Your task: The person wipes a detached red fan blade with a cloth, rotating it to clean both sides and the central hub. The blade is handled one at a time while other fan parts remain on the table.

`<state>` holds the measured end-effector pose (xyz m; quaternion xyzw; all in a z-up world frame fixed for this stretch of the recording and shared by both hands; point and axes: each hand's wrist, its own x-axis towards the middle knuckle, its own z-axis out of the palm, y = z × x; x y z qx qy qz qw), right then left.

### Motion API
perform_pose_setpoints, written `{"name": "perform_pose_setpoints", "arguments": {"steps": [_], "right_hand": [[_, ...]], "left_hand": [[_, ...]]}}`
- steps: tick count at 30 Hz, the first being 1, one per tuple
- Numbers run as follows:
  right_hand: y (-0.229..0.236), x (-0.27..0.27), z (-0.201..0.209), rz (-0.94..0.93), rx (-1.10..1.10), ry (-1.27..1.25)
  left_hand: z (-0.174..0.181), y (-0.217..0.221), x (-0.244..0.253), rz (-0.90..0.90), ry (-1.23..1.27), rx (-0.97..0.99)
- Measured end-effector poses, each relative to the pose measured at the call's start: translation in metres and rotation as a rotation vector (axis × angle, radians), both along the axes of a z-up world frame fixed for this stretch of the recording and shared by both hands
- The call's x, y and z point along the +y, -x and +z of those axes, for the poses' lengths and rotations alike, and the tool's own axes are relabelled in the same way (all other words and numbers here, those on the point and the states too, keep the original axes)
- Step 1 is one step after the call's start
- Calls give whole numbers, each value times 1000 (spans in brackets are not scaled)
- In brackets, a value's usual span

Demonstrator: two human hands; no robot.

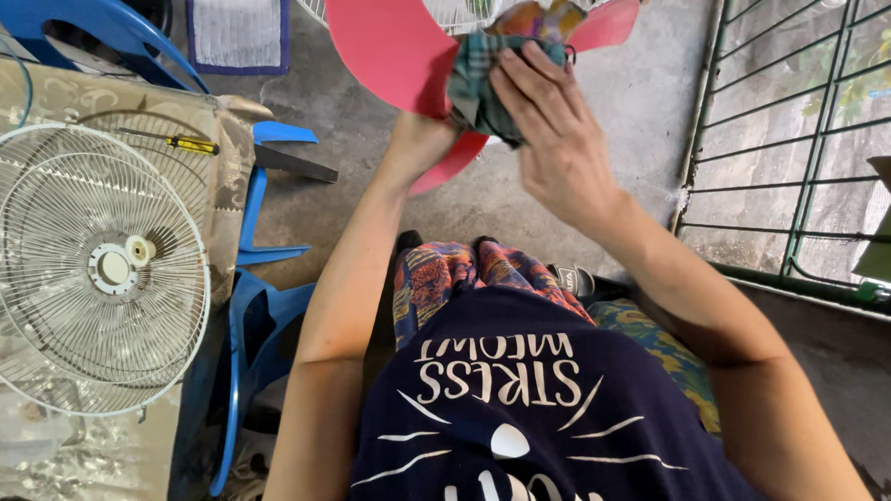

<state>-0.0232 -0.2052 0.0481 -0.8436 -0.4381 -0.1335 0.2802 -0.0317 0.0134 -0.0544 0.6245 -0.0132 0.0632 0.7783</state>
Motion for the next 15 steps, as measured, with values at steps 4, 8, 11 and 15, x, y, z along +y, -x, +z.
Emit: {"name": "perform_pose_setpoints", "arguments": {"steps": [4, 8, 11, 15], "right_hand": [[-18, -19, 20, -125, 99, -75], [-17, -8, 25, -214, -48, -183], [-15, 10, 12, -180, -236, -76], [-14, 14, -8, -154, -172, -82]], "left_hand": [[28, 9, 9, 9, 300, 43], [36, 9, -3, 43, 393, 133], [31, 8, -11, -19, 606, 130], [29, 9, -3, -27, 624, 107]]}}
